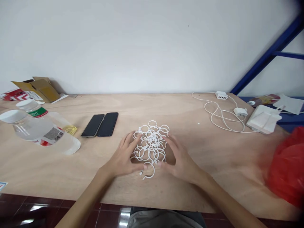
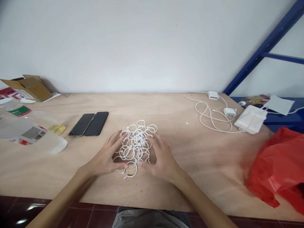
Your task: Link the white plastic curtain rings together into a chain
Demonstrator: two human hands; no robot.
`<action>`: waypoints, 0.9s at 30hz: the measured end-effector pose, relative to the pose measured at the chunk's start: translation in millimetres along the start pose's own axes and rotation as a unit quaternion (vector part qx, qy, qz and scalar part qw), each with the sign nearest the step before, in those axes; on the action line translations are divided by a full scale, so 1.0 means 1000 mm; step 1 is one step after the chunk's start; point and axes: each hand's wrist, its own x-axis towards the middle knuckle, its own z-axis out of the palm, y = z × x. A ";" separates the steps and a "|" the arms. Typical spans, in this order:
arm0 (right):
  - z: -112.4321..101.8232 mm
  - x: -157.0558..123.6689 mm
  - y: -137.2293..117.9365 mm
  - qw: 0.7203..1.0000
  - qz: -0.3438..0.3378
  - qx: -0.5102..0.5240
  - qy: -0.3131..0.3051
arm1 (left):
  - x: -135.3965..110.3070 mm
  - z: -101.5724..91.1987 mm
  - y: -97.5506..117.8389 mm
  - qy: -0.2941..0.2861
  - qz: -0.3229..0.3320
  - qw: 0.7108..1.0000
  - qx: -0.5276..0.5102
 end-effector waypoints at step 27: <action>0.008 0.125 0.095 0.981 0.071 -0.135 0.123 | 0.173 0.049 -0.020 0.069 -0.122 0.988 0.065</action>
